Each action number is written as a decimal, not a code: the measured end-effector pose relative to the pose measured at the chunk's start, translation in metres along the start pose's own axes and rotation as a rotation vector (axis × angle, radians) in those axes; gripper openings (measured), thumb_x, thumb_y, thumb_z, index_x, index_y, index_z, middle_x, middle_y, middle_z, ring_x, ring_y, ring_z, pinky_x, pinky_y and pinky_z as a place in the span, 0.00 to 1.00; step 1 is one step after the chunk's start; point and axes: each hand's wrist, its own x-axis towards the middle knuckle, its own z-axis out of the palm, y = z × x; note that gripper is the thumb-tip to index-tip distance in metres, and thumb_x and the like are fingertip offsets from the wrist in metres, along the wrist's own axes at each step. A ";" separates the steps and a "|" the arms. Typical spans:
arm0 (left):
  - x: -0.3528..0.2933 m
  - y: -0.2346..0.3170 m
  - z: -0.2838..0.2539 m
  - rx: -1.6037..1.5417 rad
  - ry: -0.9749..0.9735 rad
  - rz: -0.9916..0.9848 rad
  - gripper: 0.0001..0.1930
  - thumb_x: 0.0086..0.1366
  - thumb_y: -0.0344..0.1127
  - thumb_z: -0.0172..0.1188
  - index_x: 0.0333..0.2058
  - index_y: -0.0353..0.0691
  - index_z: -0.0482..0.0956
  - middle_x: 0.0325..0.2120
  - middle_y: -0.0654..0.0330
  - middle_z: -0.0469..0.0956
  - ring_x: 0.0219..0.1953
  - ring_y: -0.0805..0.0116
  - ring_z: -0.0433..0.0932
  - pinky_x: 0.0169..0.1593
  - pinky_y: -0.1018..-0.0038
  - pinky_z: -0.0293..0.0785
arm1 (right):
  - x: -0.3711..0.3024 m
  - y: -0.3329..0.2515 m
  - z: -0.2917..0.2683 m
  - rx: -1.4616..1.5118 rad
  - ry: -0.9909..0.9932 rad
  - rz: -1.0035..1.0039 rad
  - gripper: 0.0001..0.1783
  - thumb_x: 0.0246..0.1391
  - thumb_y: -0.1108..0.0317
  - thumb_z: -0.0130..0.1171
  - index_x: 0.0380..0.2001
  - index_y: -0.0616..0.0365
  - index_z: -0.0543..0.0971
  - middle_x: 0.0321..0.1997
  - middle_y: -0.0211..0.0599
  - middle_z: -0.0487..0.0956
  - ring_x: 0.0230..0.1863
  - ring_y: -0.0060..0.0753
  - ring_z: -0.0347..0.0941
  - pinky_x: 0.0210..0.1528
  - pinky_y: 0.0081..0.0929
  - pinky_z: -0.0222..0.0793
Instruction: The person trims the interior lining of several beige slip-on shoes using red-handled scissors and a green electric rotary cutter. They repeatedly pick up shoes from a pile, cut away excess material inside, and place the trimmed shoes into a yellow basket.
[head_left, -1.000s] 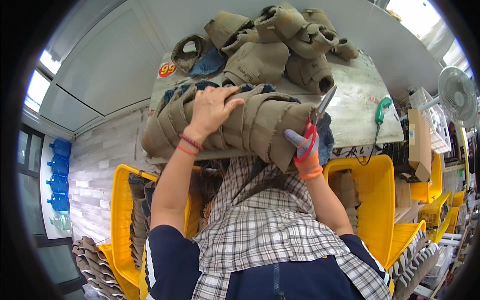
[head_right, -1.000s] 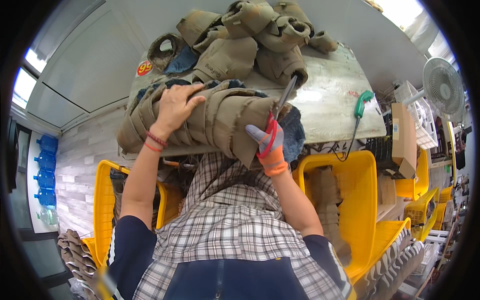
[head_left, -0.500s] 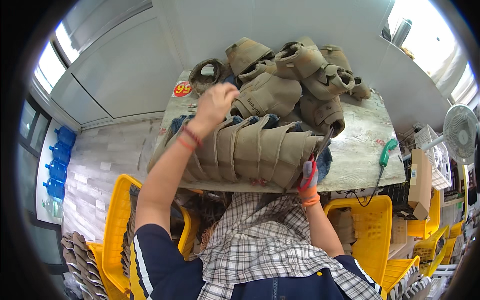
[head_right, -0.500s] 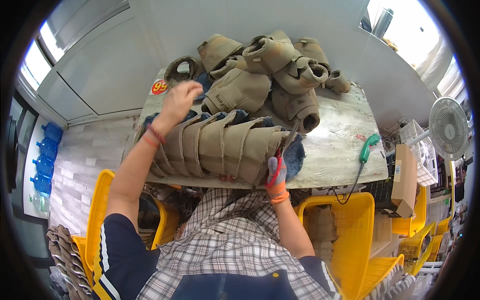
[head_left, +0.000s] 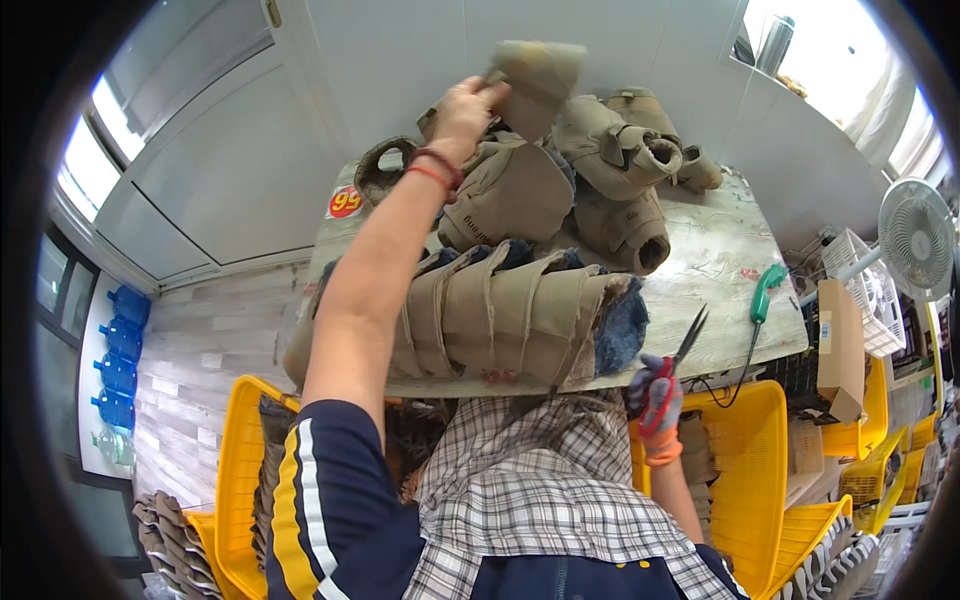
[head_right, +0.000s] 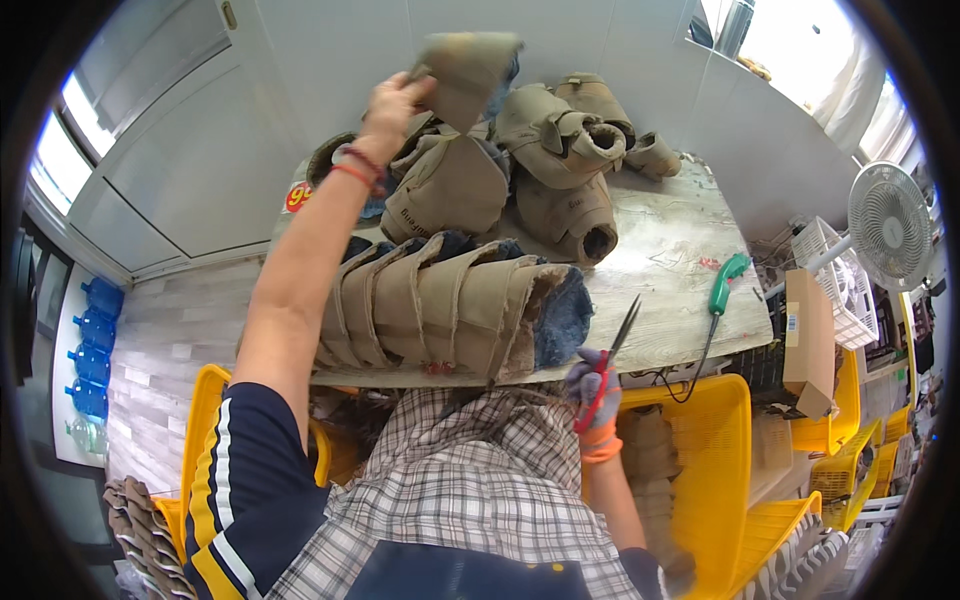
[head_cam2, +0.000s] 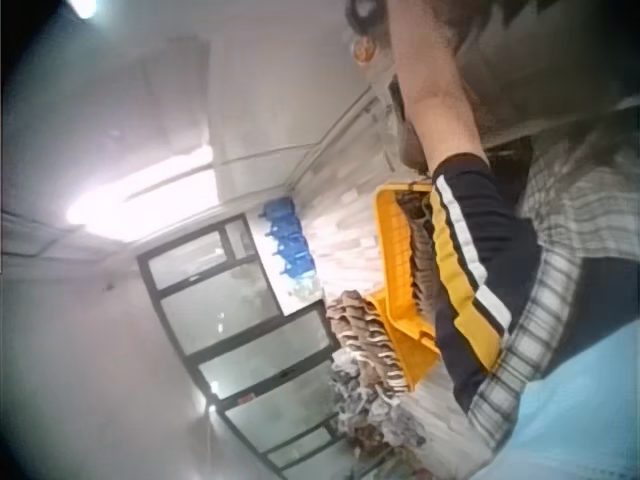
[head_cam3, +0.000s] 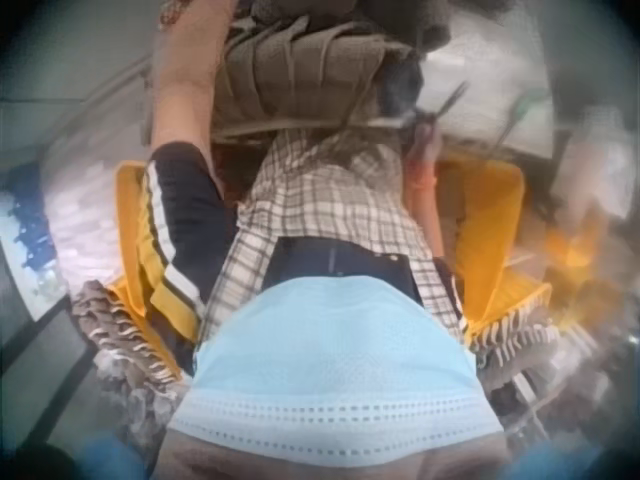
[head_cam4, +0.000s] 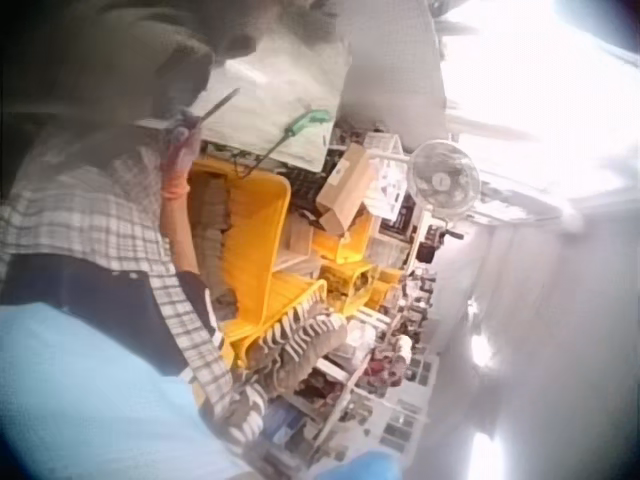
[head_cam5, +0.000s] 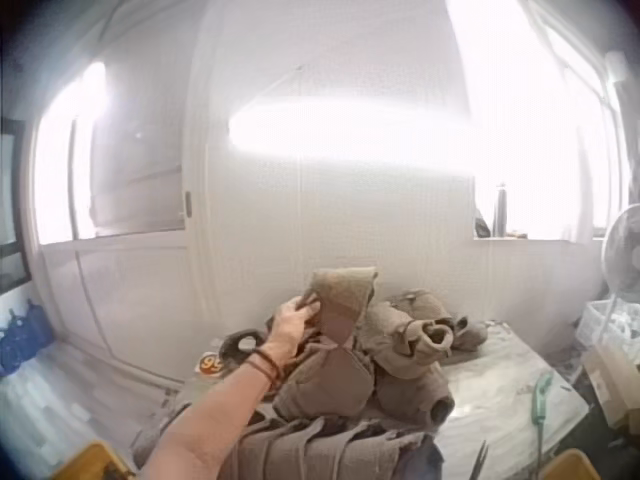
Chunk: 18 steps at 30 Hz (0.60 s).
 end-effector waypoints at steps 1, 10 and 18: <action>-0.015 0.023 -0.007 -0.272 0.013 -0.136 0.14 0.63 0.39 0.57 0.44 0.37 0.75 0.37 0.60 0.78 0.39 0.67 0.77 0.46 0.67 0.73 | -0.002 -0.023 0.002 -0.033 -0.023 0.010 0.40 0.49 0.36 0.55 0.51 0.63 0.69 0.27 0.26 0.69 0.24 0.17 0.63 0.25 0.15 0.60; -0.257 0.087 -0.117 -0.901 0.082 -0.350 0.18 0.69 0.38 0.47 0.53 0.34 0.67 0.50 0.53 0.73 0.51 0.58 0.73 0.54 0.58 0.70 | 0.009 -0.178 0.072 -0.913 -0.256 -0.380 0.21 0.43 0.68 0.66 0.40 0.62 0.71 0.24 0.34 0.68 0.25 0.27 0.64 0.28 0.25 0.64; -0.378 0.078 -0.092 -1.036 0.138 -0.555 0.18 0.69 0.37 0.45 0.53 0.32 0.67 0.50 0.53 0.73 0.52 0.61 0.72 0.56 0.61 0.69 | 0.033 -0.176 0.146 -1.526 -0.584 -0.847 0.18 0.38 0.61 0.65 0.34 0.53 0.75 0.33 0.38 0.76 0.37 0.41 0.73 0.39 0.33 0.69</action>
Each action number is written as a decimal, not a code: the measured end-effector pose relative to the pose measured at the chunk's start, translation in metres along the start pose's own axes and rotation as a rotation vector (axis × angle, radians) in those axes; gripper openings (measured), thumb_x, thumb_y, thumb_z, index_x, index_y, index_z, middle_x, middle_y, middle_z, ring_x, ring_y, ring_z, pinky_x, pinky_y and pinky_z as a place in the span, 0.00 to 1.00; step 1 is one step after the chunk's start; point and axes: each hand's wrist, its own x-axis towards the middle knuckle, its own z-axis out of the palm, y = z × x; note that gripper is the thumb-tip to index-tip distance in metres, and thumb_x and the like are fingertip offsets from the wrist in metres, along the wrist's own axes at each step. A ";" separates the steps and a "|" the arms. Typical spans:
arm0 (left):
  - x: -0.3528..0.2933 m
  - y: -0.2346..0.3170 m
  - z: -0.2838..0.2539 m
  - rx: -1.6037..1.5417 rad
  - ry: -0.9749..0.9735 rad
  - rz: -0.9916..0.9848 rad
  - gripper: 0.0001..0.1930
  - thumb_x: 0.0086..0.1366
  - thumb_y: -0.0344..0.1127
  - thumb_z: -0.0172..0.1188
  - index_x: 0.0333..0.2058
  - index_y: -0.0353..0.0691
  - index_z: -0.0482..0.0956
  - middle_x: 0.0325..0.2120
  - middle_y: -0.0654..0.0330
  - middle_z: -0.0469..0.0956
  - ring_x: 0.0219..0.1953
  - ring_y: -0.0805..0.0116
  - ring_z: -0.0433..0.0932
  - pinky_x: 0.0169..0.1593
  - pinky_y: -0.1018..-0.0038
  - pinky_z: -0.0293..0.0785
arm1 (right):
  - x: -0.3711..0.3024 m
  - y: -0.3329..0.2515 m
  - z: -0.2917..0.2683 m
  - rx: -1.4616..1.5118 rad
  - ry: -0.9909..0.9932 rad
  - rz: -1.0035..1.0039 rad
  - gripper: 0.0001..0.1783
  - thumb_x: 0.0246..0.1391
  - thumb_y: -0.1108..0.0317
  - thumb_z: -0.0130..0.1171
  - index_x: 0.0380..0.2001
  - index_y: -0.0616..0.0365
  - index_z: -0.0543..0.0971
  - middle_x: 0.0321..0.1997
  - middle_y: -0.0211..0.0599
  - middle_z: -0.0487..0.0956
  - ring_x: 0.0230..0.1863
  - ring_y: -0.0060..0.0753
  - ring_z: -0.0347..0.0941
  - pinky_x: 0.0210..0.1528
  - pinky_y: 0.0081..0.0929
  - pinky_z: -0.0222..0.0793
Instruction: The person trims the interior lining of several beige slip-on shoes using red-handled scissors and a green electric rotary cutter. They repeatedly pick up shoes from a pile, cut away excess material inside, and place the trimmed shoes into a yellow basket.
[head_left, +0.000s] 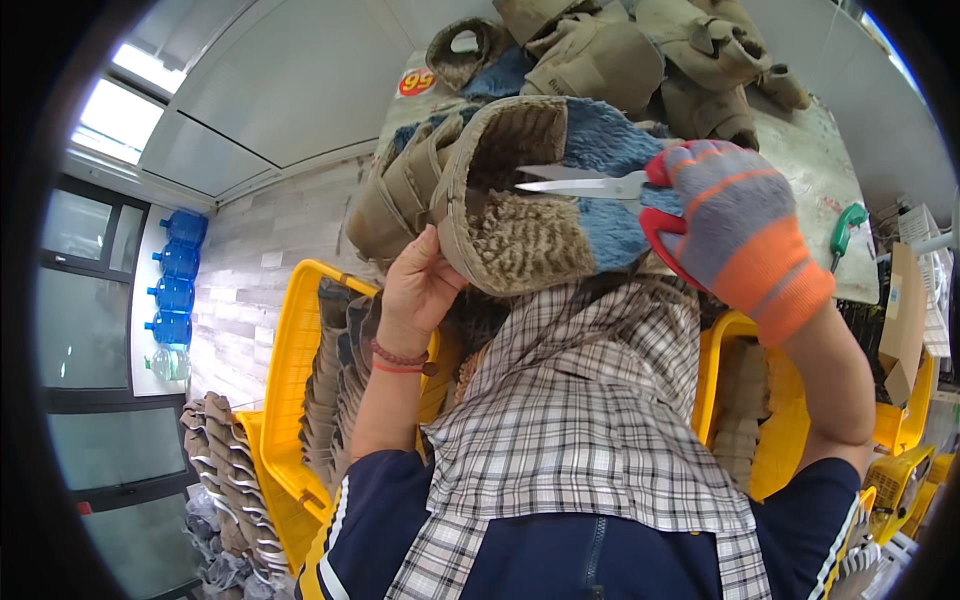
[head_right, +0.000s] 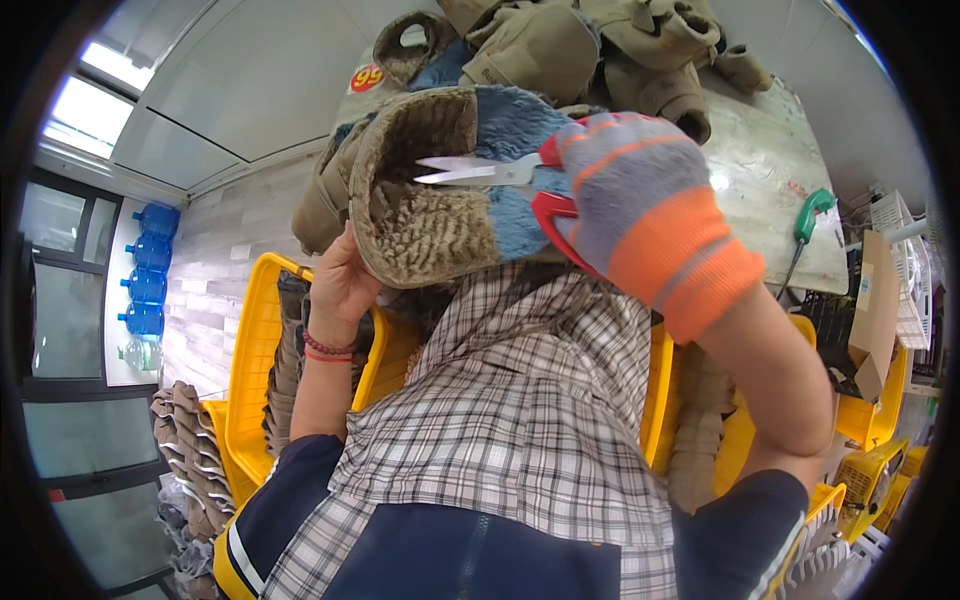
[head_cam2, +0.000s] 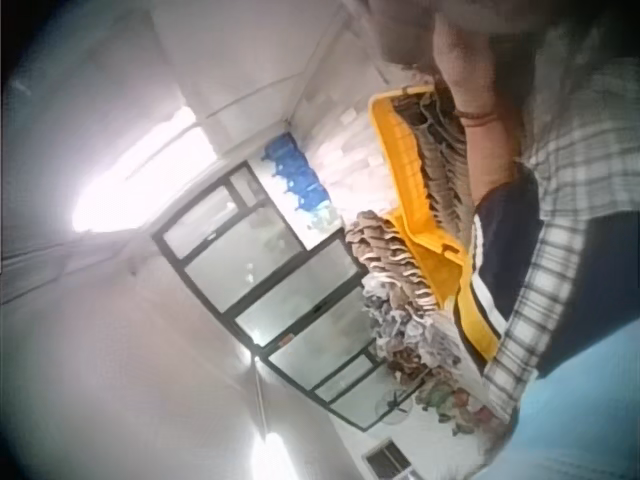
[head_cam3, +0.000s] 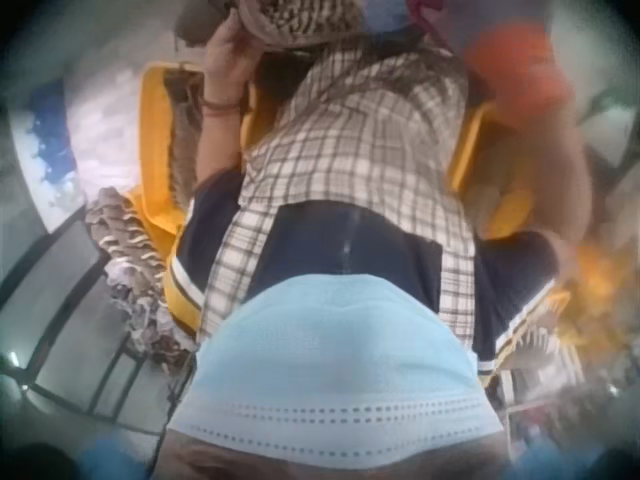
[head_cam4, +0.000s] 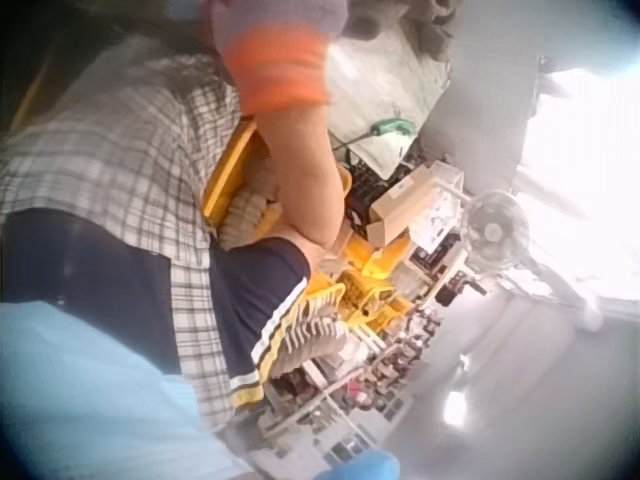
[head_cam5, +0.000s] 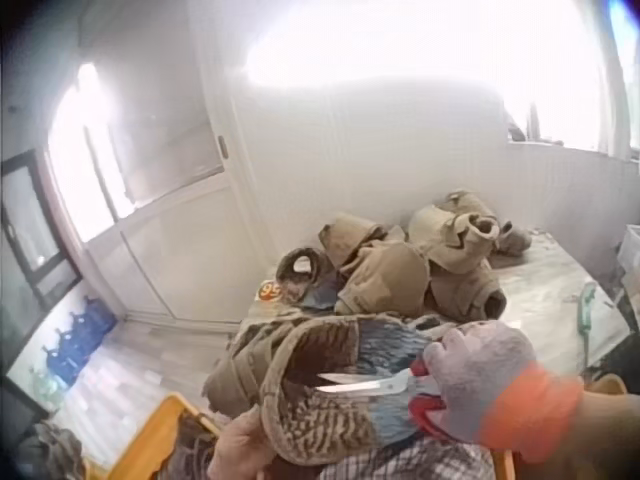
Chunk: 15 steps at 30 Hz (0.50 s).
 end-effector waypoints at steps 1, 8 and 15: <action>-0.005 -0.007 -0.003 -0.021 0.065 0.024 0.18 0.69 0.37 0.45 0.52 0.31 0.68 0.49 0.53 0.74 0.52 0.61 0.73 0.57 0.63 0.68 | 0.005 -0.005 0.009 -0.031 -0.050 -0.023 0.18 0.39 0.58 0.65 0.34 0.52 0.76 0.32 0.37 0.77 0.37 0.39 0.74 0.39 0.32 0.70; -0.016 -0.015 -0.014 -0.037 0.085 -0.037 0.17 0.70 0.36 0.44 0.51 0.29 0.69 0.47 0.52 0.75 0.50 0.62 0.74 0.57 0.65 0.69 | 0.017 -0.031 0.023 -0.169 -0.362 -0.017 0.17 0.43 0.54 0.62 0.35 0.52 0.78 0.33 0.35 0.78 0.37 0.34 0.76 0.38 0.30 0.72; -0.017 -0.018 -0.014 -0.056 0.062 -0.058 0.17 0.69 0.36 0.45 0.50 0.30 0.69 0.47 0.53 0.75 0.49 0.63 0.75 0.55 0.66 0.70 | 0.020 -0.031 0.036 -0.174 -0.316 -0.085 0.17 0.45 0.52 0.61 0.35 0.51 0.78 0.32 0.34 0.78 0.35 0.33 0.76 0.37 0.30 0.72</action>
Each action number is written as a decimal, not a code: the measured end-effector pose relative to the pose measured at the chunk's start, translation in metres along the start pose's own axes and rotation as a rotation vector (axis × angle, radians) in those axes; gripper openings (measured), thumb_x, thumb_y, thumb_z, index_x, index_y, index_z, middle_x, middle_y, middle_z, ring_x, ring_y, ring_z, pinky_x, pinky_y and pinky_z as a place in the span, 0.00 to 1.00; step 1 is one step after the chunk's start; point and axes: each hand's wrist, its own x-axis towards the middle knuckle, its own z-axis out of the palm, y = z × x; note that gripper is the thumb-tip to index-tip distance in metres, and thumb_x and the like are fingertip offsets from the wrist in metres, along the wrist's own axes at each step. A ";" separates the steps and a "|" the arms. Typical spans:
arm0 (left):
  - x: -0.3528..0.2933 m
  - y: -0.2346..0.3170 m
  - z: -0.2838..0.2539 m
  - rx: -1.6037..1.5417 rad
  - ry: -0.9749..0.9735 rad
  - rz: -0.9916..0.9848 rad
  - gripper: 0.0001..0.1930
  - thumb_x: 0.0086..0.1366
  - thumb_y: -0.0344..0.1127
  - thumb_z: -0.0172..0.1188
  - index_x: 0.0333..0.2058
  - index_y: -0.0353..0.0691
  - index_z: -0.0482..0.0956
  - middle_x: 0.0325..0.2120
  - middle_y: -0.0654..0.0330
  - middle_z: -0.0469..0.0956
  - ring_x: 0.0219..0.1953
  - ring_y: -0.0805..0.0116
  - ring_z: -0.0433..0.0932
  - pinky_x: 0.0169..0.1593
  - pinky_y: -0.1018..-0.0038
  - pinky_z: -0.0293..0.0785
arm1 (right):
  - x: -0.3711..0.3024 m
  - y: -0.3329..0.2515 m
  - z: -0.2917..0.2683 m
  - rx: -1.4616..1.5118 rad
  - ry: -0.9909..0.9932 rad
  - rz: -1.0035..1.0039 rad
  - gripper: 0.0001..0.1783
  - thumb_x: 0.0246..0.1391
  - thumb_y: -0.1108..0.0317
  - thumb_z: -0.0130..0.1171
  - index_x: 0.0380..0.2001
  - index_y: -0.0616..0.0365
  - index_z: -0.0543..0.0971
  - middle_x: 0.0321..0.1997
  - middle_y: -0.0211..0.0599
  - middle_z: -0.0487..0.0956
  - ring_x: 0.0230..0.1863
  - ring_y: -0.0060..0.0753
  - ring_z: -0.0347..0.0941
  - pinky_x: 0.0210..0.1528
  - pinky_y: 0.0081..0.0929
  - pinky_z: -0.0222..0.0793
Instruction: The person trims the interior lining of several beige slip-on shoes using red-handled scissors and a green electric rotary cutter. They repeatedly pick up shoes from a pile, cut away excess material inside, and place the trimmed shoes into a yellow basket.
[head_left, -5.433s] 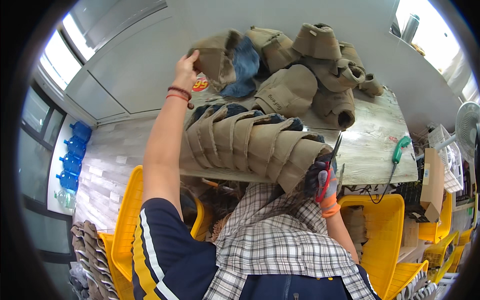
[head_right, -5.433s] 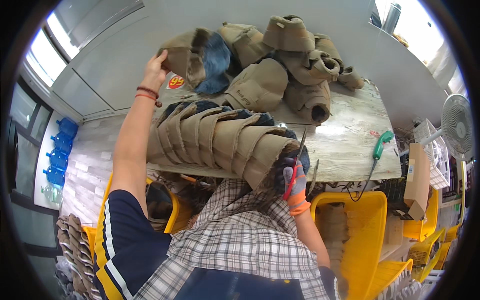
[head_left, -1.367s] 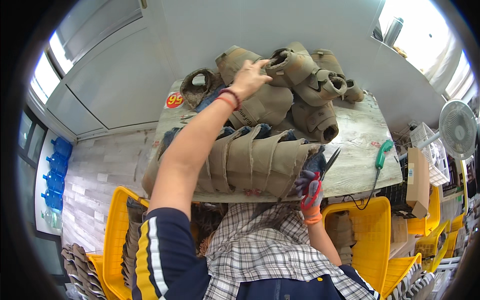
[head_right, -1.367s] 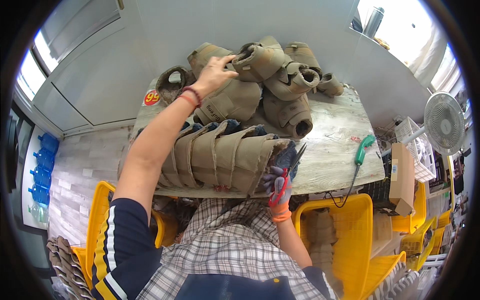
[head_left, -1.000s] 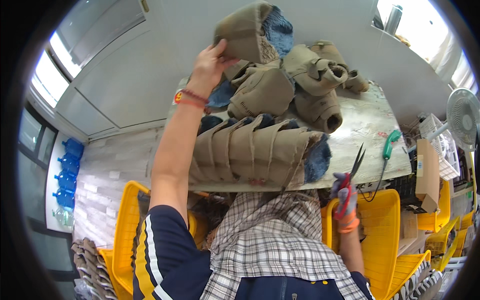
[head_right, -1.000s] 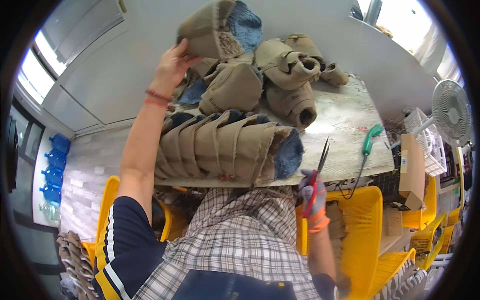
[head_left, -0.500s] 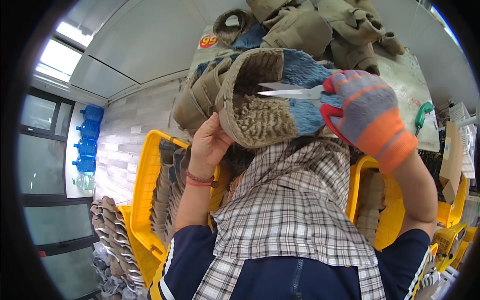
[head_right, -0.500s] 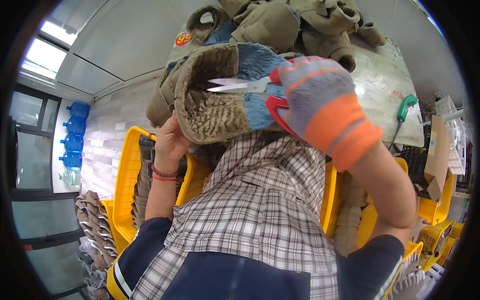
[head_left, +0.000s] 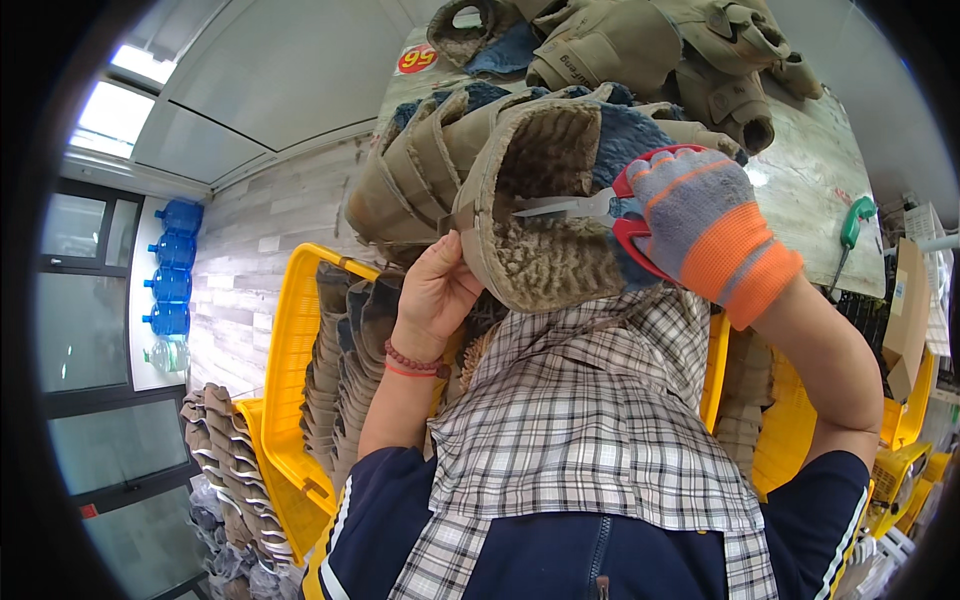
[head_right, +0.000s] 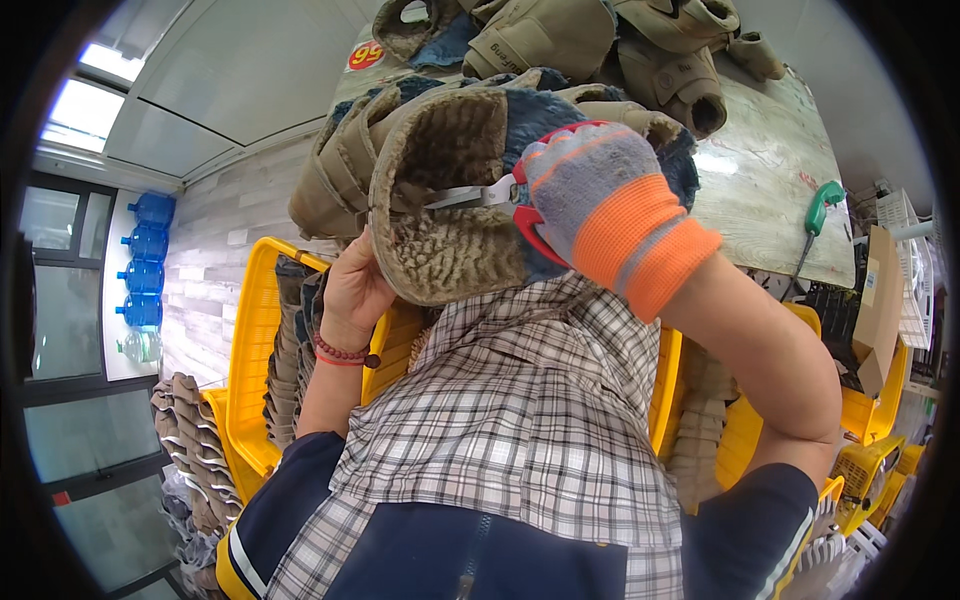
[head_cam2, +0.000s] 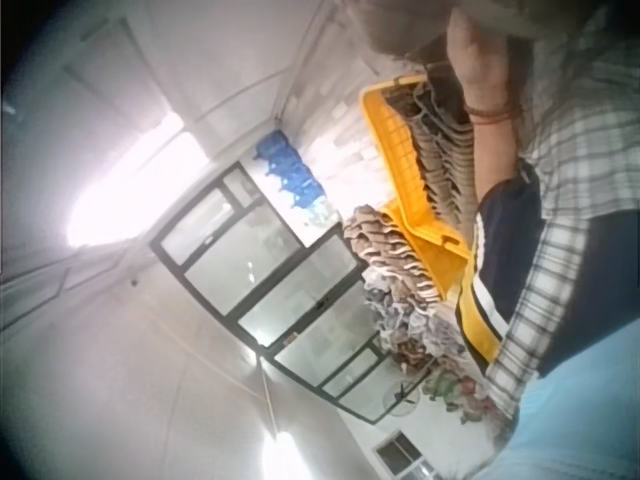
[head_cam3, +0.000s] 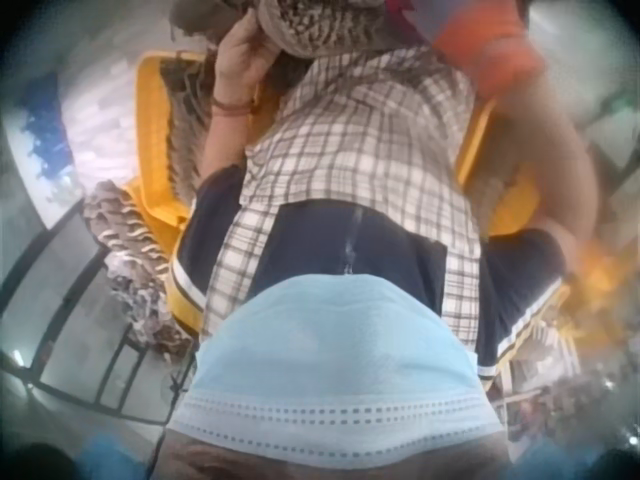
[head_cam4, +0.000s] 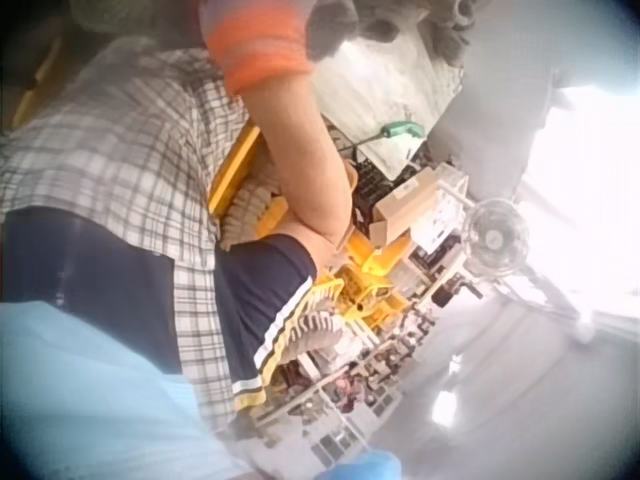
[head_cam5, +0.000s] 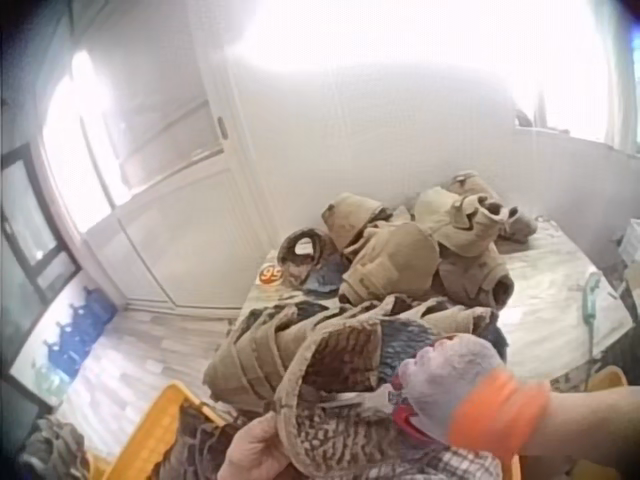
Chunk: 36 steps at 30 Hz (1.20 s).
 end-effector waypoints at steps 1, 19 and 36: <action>0.000 -0.001 0.000 -0.001 -0.007 -0.006 0.17 0.69 0.35 0.45 0.50 0.30 0.69 0.47 0.53 0.75 0.49 0.63 0.75 0.55 0.67 0.70 | 0.001 -0.001 -0.001 0.007 -0.032 0.012 0.17 0.45 0.52 0.61 0.34 0.51 0.79 0.32 0.34 0.78 0.35 0.33 0.76 0.37 0.30 0.72; 0.002 -0.024 0.026 0.159 -0.122 -0.110 0.16 0.69 0.35 0.47 0.49 0.31 0.71 0.45 0.55 0.76 0.47 0.65 0.76 0.53 0.69 0.70 | -0.106 0.018 0.003 1.635 0.249 0.764 0.17 0.45 0.69 0.66 0.39 0.62 0.75 0.30 0.32 0.76 0.32 0.17 0.71 0.35 0.16 0.68; 0.195 -0.021 0.091 2.180 -0.260 0.639 0.22 0.61 0.53 0.53 0.40 0.40 0.78 0.42 0.55 0.78 0.45 0.53 0.74 0.49 0.64 0.69 | -0.075 0.032 0.154 1.387 0.853 0.705 0.25 0.45 0.73 0.66 0.48 0.65 0.71 0.41 0.38 0.78 0.40 0.27 0.73 0.44 0.24 0.68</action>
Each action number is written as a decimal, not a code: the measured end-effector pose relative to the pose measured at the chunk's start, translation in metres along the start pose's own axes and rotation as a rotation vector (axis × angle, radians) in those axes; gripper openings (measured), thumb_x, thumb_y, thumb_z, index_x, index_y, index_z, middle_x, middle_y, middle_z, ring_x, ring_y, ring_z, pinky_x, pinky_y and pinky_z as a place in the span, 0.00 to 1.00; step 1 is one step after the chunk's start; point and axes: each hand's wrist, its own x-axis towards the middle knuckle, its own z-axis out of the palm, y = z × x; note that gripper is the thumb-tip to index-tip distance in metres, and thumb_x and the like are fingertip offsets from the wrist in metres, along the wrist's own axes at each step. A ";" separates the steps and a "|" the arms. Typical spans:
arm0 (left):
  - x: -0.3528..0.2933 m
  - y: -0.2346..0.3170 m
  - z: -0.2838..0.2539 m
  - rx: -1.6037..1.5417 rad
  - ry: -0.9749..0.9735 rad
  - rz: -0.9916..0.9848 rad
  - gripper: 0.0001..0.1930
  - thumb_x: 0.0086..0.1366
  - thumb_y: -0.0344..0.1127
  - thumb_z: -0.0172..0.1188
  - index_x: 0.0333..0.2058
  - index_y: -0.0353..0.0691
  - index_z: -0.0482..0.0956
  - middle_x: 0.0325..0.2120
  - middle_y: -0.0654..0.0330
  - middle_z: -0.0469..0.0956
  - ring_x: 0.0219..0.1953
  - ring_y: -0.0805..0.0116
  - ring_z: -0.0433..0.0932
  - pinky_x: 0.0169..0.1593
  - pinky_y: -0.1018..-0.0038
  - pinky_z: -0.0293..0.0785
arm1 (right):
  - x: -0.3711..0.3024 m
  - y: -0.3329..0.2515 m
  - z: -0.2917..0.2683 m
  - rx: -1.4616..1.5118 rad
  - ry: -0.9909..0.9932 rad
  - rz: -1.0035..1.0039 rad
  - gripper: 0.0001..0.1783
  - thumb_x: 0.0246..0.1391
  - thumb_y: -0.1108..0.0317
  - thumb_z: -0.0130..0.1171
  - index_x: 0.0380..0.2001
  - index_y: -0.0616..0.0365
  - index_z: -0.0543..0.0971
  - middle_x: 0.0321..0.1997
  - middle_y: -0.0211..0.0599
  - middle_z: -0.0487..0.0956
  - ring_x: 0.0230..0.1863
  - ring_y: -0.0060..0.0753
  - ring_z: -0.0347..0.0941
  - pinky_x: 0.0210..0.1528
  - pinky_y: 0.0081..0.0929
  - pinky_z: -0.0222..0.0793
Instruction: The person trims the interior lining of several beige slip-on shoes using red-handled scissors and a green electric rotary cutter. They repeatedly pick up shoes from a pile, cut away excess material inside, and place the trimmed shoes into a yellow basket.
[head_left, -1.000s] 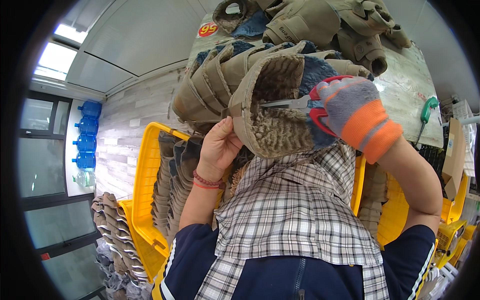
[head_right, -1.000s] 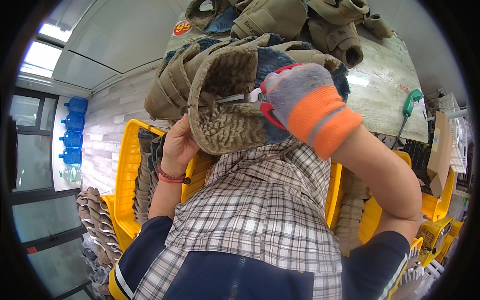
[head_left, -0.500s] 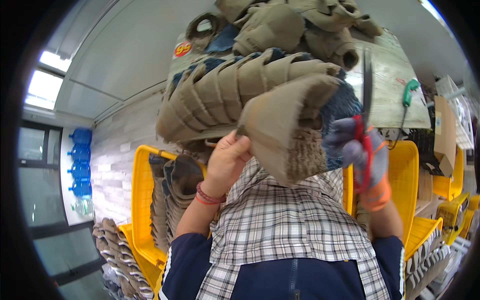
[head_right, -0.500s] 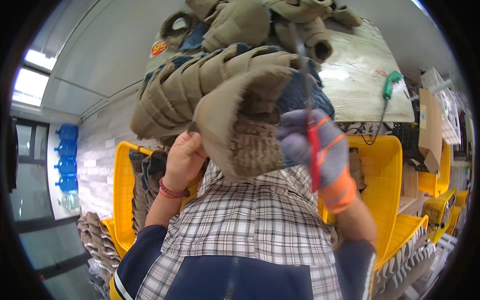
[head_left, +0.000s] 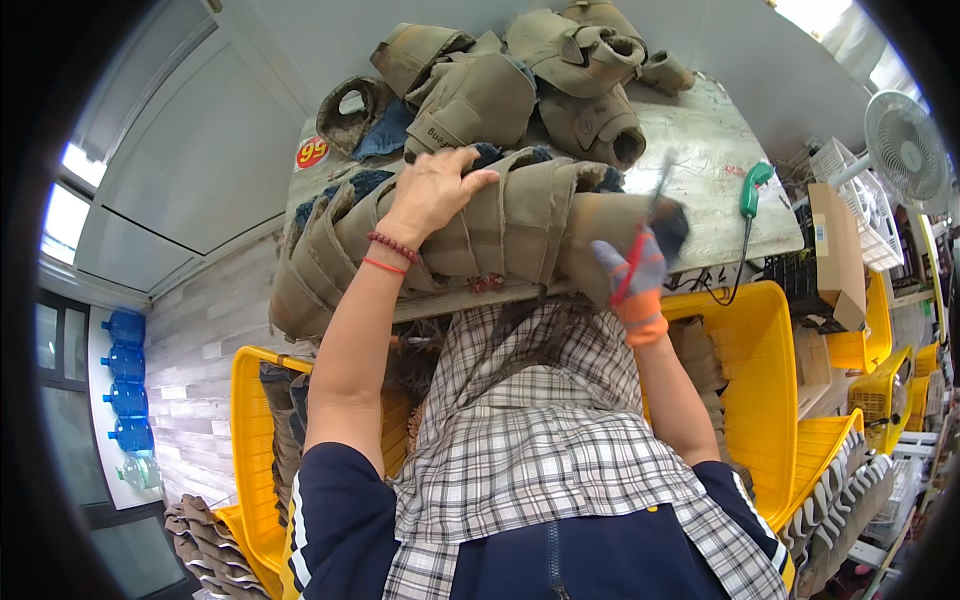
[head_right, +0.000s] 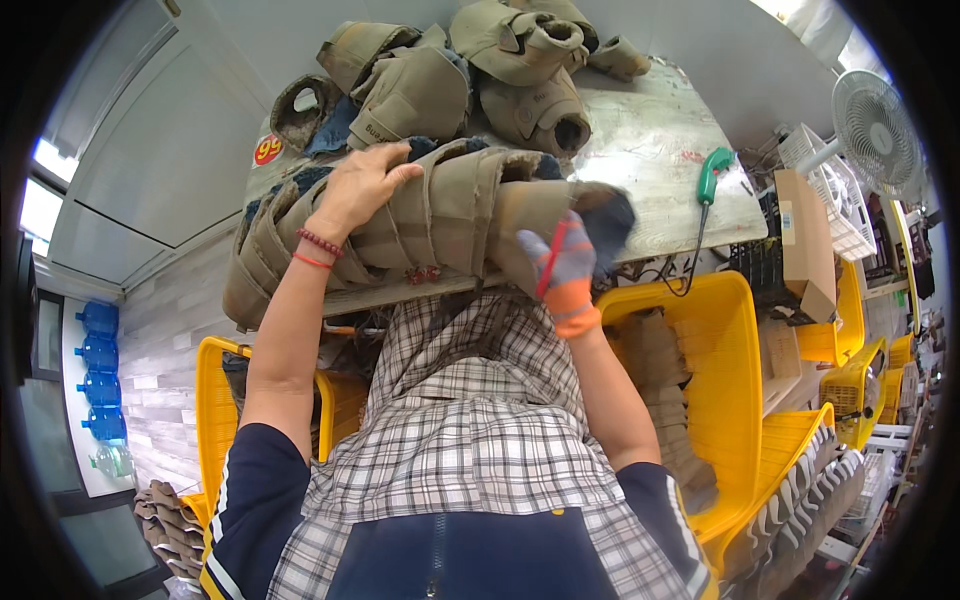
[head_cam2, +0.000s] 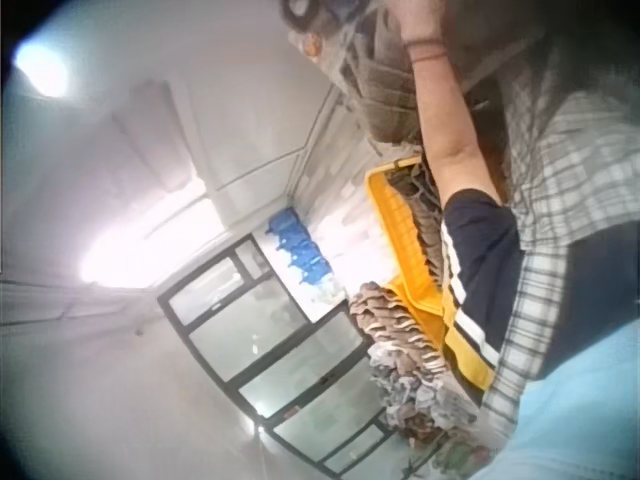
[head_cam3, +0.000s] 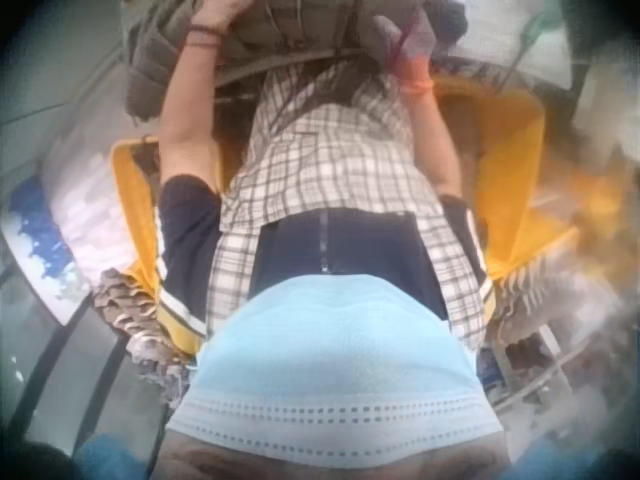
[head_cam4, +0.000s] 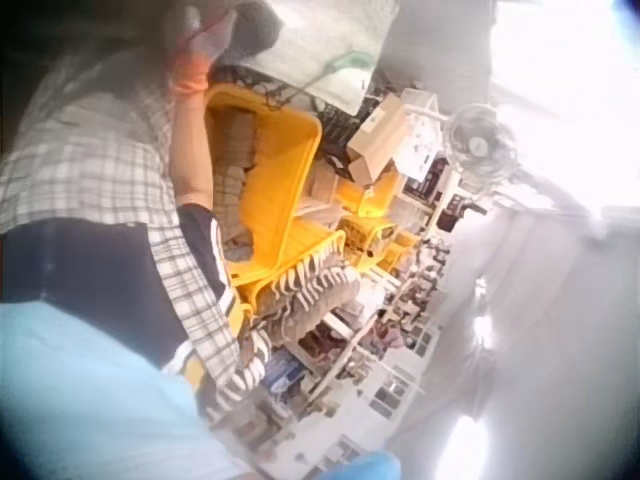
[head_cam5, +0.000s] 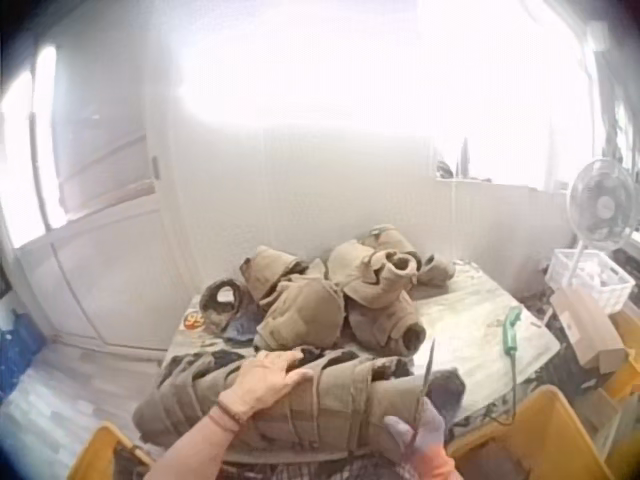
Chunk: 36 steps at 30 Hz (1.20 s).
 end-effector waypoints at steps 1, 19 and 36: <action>0.000 0.000 0.000 0.080 0.003 0.043 0.24 0.60 0.56 0.52 0.40 0.41 0.79 0.40 0.57 0.79 0.43 0.54 0.75 0.46 0.64 0.70 | 0.015 0.004 0.005 0.037 -0.141 0.030 0.26 0.44 0.72 0.66 0.48 0.65 0.71 0.42 0.37 0.78 0.40 0.27 0.73 0.45 0.25 0.68; 0.060 -0.099 -0.035 0.630 -0.107 0.438 0.38 0.52 0.24 0.54 0.63 0.55 0.53 0.62 0.51 0.54 0.64 0.56 0.54 0.60 0.53 0.55 | 0.011 0.097 0.011 0.607 0.072 0.132 0.28 0.61 0.47 0.46 0.50 0.62 0.69 0.37 0.25 0.74 0.33 0.16 0.69 0.38 0.18 0.68; 0.102 -0.092 -0.112 -1.051 0.198 -0.070 0.19 0.62 0.23 0.44 0.51 0.38 0.72 0.51 0.57 0.71 0.52 0.62 0.71 0.53 0.68 0.71 | 0.015 0.074 -0.007 0.506 0.058 0.333 0.11 0.63 0.67 0.47 0.46 0.58 0.70 0.42 0.30 0.73 0.41 0.22 0.71 0.51 0.19 0.71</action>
